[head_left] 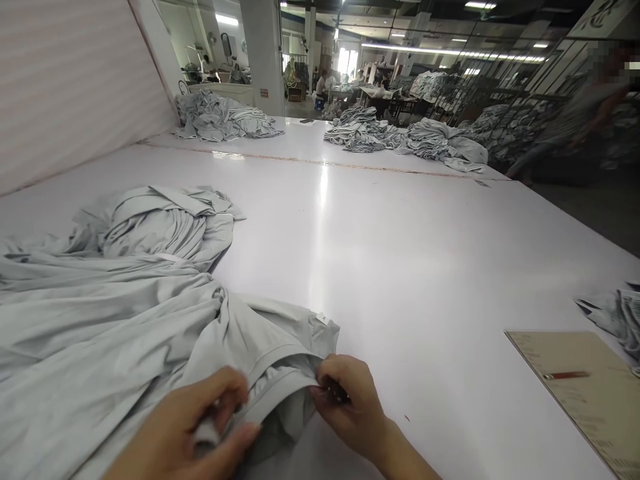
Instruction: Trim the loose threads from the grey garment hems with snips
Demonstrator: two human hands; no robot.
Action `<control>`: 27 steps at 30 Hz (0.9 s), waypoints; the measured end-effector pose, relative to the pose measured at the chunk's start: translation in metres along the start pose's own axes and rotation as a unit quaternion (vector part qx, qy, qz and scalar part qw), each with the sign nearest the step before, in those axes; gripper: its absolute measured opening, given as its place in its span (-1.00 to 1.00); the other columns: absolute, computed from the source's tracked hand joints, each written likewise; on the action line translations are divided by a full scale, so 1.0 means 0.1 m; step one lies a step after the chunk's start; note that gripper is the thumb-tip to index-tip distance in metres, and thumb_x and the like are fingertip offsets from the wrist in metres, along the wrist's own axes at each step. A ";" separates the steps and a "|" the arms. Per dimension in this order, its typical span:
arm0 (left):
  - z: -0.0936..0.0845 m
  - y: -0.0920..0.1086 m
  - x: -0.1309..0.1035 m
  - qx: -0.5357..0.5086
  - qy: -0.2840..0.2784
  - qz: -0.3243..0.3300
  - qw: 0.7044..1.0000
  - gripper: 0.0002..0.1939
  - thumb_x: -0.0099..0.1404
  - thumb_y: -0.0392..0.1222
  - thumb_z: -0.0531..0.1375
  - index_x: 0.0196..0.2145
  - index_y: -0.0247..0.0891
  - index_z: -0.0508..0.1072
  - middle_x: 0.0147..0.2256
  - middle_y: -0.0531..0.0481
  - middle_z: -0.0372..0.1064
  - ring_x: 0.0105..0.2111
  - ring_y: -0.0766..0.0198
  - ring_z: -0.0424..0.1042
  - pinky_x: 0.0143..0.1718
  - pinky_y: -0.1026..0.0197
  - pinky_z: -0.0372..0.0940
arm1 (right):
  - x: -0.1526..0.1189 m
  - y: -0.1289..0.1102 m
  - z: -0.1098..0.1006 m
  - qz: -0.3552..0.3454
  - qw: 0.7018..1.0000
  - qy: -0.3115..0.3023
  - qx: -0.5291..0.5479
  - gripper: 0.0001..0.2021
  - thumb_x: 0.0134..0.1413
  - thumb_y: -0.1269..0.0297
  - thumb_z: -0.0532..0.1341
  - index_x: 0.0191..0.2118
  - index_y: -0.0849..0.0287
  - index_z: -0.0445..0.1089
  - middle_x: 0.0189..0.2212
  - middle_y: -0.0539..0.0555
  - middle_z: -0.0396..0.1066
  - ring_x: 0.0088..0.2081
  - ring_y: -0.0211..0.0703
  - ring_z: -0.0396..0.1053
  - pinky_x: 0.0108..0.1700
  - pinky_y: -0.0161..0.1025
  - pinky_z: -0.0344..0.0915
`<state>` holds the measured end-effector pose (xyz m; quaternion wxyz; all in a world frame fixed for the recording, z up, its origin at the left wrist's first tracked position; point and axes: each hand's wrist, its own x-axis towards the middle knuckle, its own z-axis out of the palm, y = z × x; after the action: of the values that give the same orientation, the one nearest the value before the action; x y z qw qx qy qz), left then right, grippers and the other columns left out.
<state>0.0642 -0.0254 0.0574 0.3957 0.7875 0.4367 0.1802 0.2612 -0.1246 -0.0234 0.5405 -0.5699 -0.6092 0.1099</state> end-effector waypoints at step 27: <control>0.42 0.08 0.06 -0.129 -0.038 0.031 0.990 -0.85 0.15 -0.29 0.13 -0.34 -0.08 0.42 -0.43 0.21 0.40 -0.42 0.35 0.37 -0.34 0.43 0.24 | 0.05 -0.31 -0.01 0.127 0.983 -0.087 0.102 -0.81 0.13 0.13 0.21 -0.37 0.13 0.29 -0.41 0.00 0.29 -0.46 -0.24 0.23 -0.44 -0.33 0.15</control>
<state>0.0986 -0.0423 0.0372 0.5045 0.7496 0.3694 0.2171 0.2450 -0.1309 0.0026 0.5224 -0.5731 -0.5620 0.2878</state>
